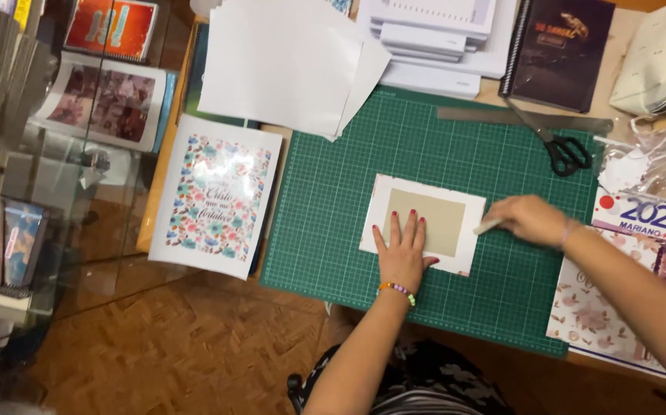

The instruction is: Assembling a notebook cover by cutting paper, applying adhesive, and folding it over cardboard.

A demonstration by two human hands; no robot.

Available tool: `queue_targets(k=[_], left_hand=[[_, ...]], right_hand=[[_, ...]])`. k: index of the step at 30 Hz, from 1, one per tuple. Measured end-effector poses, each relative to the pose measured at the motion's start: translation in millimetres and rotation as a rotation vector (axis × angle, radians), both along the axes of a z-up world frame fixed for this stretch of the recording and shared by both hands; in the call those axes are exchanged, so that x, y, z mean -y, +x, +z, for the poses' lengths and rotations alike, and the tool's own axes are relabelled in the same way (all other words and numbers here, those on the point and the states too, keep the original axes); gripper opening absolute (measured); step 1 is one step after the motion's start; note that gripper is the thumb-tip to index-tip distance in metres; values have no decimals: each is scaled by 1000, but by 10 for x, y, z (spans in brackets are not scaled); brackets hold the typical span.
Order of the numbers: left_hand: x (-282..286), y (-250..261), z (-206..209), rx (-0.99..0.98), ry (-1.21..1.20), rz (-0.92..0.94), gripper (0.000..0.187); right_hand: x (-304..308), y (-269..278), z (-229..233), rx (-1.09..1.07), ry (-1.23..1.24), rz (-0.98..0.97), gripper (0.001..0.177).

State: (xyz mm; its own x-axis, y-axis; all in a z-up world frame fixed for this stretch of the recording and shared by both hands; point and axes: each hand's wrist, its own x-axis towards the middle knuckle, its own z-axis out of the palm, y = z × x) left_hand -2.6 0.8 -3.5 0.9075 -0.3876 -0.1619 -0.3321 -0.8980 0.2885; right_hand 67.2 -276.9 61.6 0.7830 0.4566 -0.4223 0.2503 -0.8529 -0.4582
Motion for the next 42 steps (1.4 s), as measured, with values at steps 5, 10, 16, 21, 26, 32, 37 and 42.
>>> queue_targets(k=[5,10,16,21,26,32,37,42], left_hand=[[-5,62,50,-28,20,-4,89],[-30,21,75,-51,47,-17,87],[-7,-15,-254,-79,-20,-3,78],[-59,-27,-171,-65,-83,4,76],[-72,-53,-142,-74,-100,8,84],[-85,-13,-34,-116,-90,0,84],[-89,-31,-31,-119,-95,2,85],[-96,-20,-65,-110,-132,-7,84]], right_hand=[[-190,729,-740,127,165,-346,29],[-1390,1001,-863,442,34,-290,19],[-1839,537,-1055,788,-212,54,23],[-1676,479,-860,822,-134,247,30],[-1199,516,-710,501,-6,373,49],[-359,445,-685,494,-75,404,30],[-511,530,-967,546,-150,368,32],[-934,773,-1124,611,30,328,42]])
